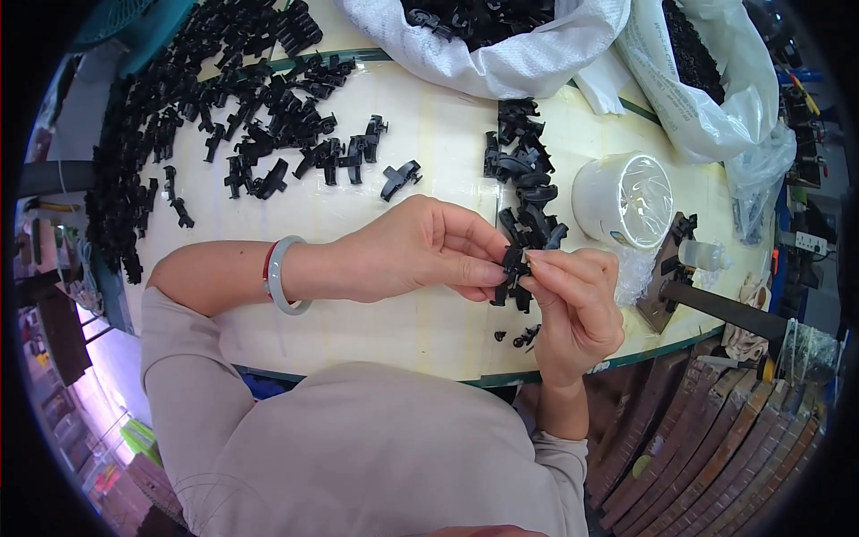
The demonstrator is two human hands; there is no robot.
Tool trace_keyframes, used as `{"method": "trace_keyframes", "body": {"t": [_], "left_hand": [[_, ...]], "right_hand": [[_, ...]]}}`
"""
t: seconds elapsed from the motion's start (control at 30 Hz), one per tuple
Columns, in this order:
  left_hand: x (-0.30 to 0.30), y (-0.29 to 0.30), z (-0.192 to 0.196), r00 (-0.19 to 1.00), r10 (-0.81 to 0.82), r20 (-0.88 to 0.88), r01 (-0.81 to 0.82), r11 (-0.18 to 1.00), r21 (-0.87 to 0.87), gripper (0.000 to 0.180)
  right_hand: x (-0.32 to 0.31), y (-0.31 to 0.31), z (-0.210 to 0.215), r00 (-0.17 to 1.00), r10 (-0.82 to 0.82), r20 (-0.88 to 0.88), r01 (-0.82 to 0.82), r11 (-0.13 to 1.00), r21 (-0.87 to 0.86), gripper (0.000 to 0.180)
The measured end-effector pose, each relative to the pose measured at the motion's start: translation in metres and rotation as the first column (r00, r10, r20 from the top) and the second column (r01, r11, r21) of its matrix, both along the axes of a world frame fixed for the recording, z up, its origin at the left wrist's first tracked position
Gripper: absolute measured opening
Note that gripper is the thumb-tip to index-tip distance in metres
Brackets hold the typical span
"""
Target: The person assembles small black plastic components by hand, joining parts together at a workbench.
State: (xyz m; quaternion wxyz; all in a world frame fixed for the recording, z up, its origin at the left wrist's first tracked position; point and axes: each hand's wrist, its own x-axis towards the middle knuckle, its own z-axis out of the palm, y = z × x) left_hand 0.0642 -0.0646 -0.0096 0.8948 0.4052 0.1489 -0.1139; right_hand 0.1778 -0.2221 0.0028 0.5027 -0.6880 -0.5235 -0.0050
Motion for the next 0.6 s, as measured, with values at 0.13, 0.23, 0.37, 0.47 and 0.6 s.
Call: {"method": "trace_keyframes", "body": {"t": [0.13, 0.23, 0.37, 0.47, 0.6], "left_hand": [[-0.002, -0.001, 0.0, 1.0, 0.01, 0.006, -0.01, 1.0, -0.001, 0.023], [-0.004, -0.004, -0.003, 0.999, 0.031, 0.022, -0.032, 0.999, 0.015, 0.022], [-0.004, -0.008, -0.001, 0.995, 0.066, 0.071, -0.074, 0.991, 0.109, 0.018], [-0.003, -0.005, 0.0, 0.994, 0.086, 0.069, -0.098, 0.973, 0.207, 0.016], [0.001, 0.004, 0.01, 0.995, 0.095, 0.03, -0.1, 0.942, 0.319, 0.017]], "right_hand": [[-0.002, 0.0, 0.0, 1.0, 0.001, 0.011, -0.001, 1.0, -0.005, 0.025], [-0.003, -0.001, 0.0, 1.0, 0.005, 0.028, -0.004, 1.0, -0.013, 0.025], [-0.003, -0.003, -0.003, 0.999, 0.017, 0.033, -0.016, 1.0, -0.027, 0.027], [0.0, 0.0, -0.012, 0.993, 0.023, -0.114, -0.022, 1.0, 0.002, 0.028], [-0.002, 0.007, -0.002, 0.97, -0.075, -0.232, 0.083, 0.996, 0.024, 0.034]]}}
